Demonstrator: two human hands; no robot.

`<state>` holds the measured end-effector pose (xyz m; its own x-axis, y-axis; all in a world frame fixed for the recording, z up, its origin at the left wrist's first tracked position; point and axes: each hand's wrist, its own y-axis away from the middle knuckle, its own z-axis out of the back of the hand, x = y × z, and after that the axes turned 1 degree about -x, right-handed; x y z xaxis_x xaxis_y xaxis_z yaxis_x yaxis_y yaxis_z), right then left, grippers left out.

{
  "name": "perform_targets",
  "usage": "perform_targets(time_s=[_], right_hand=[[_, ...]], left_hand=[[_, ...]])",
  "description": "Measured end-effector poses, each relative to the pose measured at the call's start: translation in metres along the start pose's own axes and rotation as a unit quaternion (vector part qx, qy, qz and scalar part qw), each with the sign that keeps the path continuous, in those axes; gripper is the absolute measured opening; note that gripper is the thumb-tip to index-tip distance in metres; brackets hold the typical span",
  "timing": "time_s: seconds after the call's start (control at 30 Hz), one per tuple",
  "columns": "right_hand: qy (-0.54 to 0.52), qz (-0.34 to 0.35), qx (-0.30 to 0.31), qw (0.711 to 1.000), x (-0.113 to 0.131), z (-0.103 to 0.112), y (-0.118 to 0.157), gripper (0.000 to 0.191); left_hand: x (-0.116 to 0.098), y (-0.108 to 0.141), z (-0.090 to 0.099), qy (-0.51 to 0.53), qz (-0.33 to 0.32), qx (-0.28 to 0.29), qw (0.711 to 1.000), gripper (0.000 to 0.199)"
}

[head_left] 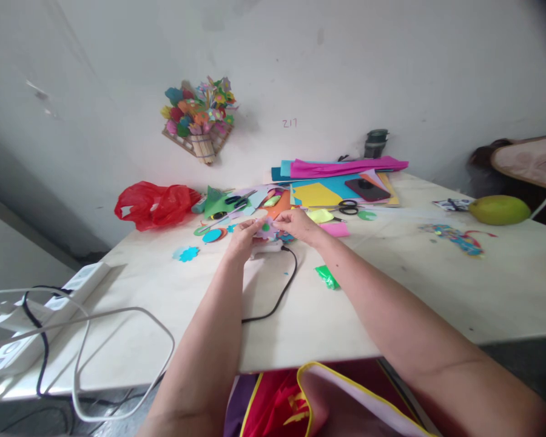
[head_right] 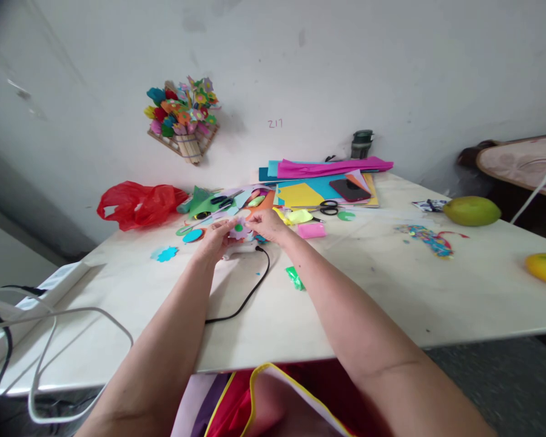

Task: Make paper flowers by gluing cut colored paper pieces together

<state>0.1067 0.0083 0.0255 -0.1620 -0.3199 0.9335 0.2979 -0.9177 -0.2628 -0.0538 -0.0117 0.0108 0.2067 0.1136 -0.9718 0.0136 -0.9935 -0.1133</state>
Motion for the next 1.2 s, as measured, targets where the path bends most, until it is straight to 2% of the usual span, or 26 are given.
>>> perform_targets(time_s=[0.2,0.4,0.53,0.8,1.03,1.2], right_hand=[[-0.023,-0.011,-0.005,1.0,0.005,0.0,0.003,0.017],[-0.074,-0.043,-0.022,0.996,0.004,0.0,0.002,0.019],[-0.087,-0.035,-0.038,0.995,0.001,0.001,0.001,0.019],[-0.088,-0.001,-0.041,0.995,-0.003,0.003,-0.003,0.025],[-0.13,-0.027,-0.014,0.991,-0.004,0.004,-0.002,0.03],[-0.139,-0.057,-0.025,0.988,-0.005,0.0,-0.001,0.032]], left_hand=[[0.002,-0.001,0.001,-0.007,-0.003,0.004,1.0,0.04],[0.007,-0.006,-0.003,0.041,-0.005,-0.03,0.999,0.044],[0.004,-0.007,-0.005,0.058,0.004,-0.071,0.996,0.046],[-0.003,-0.003,0.007,-0.044,-0.006,0.026,0.999,0.025],[0.0,-0.006,0.011,-0.052,-0.016,0.038,0.998,0.022],[0.001,-0.005,0.009,-0.047,-0.024,0.058,0.997,0.023]])
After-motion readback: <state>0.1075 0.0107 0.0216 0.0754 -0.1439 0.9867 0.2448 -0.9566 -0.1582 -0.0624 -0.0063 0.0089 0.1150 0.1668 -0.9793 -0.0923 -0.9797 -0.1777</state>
